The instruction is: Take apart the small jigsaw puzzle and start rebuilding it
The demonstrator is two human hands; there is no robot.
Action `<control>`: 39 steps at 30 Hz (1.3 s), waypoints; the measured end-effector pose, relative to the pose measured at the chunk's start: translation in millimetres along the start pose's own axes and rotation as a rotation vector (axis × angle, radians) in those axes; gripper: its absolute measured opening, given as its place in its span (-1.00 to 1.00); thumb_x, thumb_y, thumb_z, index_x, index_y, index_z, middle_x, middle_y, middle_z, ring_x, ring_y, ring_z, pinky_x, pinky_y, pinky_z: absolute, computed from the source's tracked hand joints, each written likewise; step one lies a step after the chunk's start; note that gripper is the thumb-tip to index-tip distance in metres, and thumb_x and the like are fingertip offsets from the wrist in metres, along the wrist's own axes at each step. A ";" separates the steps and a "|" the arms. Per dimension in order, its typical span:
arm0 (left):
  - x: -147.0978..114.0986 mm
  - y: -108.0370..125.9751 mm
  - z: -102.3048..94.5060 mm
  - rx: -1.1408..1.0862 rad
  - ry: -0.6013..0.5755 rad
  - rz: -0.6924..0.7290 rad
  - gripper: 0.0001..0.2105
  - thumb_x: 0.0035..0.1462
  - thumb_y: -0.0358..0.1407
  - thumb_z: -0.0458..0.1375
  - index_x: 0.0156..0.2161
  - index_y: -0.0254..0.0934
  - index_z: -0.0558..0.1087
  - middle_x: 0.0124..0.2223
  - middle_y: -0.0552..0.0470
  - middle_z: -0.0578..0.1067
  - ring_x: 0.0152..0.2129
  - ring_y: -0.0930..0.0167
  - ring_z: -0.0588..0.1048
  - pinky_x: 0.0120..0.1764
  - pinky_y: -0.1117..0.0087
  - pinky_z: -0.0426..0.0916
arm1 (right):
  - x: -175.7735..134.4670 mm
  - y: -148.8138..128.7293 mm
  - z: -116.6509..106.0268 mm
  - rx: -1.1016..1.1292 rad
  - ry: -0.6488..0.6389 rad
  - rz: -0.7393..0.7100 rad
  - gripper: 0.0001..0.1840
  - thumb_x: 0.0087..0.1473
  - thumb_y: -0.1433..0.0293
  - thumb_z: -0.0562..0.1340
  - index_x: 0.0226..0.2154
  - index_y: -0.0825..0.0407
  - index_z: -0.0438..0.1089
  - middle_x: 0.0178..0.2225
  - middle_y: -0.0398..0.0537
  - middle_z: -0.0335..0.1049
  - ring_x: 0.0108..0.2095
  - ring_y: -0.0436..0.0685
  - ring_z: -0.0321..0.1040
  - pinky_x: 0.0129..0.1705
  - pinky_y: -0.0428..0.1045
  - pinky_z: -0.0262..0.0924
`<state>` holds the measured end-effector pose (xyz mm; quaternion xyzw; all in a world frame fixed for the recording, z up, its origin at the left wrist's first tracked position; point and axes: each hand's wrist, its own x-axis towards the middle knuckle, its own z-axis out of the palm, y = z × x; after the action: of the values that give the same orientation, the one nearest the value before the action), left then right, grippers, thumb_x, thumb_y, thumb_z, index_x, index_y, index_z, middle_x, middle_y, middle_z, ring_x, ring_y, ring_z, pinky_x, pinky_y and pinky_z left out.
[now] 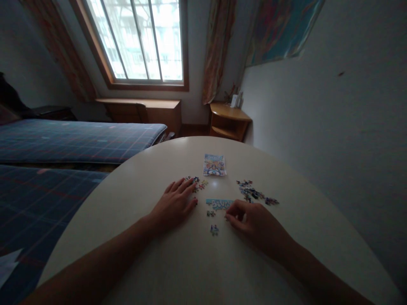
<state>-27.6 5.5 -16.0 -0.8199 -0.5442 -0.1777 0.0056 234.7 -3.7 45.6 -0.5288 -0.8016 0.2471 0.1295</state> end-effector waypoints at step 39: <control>11.1 -7.4 -17.1 0.127 0.179 -0.040 -0.89 0.26 -0.34 0.11 -0.21 -0.22 0.49 -0.24 -0.04 0.60 -0.27 0.23 0.55 -0.15 0.15 0.44 | 0.5 3.9 1.2 -0.068 -0.028 0.039 -0.86 0.08 0.33 0.23 -0.42 0.00 0.49 -0.45 -0.07 0.51 -0.43 0.09 0.40 -0.43 -0.05 0.09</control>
<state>-35.3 15.0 2.0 -0.7877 -0.5680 -0.2154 0.1027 237.0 -2.3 42.5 -0.5448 -0.8009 0.2296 0.0952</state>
